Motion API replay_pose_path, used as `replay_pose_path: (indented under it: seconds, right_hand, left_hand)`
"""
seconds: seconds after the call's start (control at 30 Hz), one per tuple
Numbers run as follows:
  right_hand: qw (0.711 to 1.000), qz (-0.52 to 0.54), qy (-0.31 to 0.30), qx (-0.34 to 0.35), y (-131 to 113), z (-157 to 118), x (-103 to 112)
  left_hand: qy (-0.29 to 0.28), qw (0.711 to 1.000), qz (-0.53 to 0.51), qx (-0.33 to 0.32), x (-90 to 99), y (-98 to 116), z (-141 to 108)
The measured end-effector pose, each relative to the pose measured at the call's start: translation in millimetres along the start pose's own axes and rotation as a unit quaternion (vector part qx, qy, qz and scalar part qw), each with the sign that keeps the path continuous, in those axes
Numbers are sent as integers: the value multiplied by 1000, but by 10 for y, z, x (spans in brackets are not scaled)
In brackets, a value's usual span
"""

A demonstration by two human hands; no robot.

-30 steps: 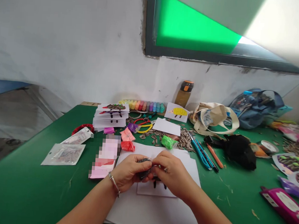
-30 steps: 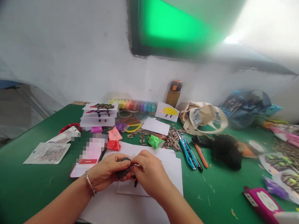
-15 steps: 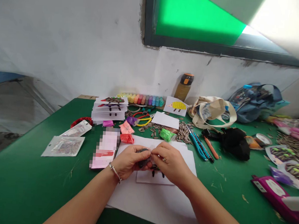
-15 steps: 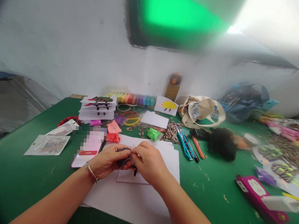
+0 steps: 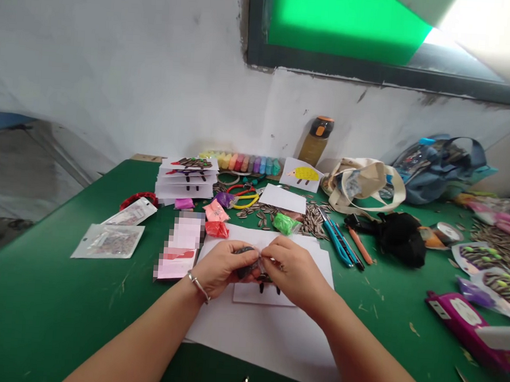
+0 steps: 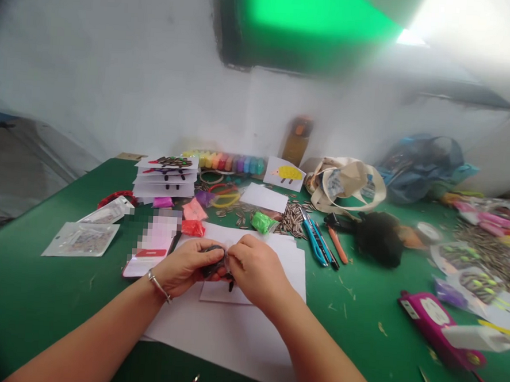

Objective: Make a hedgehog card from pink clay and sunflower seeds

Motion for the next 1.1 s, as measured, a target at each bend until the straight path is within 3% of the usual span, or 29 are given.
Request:
replay_pose_path:
  seconds: [0.17,0.37,0.57,0.63,0.73,0.8,0.9,1.0,1.1]
  right_hand:
    - [1000,13,-14,-25,41,14,-35]
    - [998,41,-2,-42,9,8,-20]
    - [988,121,28,-89,25,13,16]
    - [969,205,9,-138,94,20,-13]
    - [907,364,-52,-205,174,13,-104]
    - [874,431,-69,-211,170,12,-117]
    - [853,469,-100,-208,129,3,-140]
    - [857,464,-106,-199,115,6,-140]
    - [896,406,-27,-176,173,32,-26]
  left_hand:
    - [12,1000,12,-2,5,7,4]
    - [12,998,31,-56,-40,90,20]
    - [53,995,29,-76,-23,103,16]
    - [73,994,23,-79,-12,119,8]
    - [98,992,6,-74,9,130,-1]
    - [99,993,-3,-71,17,121,2]
    - [95,993,-12,-73,29,91,13]
    - [87,993,-27,-70,30,67,20]
    - [88,993,-40,-67,41,73,17]
Point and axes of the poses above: each hand's wrist, its own z-axis towards the middle knuckle, its own x-axis out of the back of the hand, y = z × x, the point moved 7 cm from there along z, towards the middle knuckle, and after that the axes turned 9 degrees about -x, right-handed, at the moved point
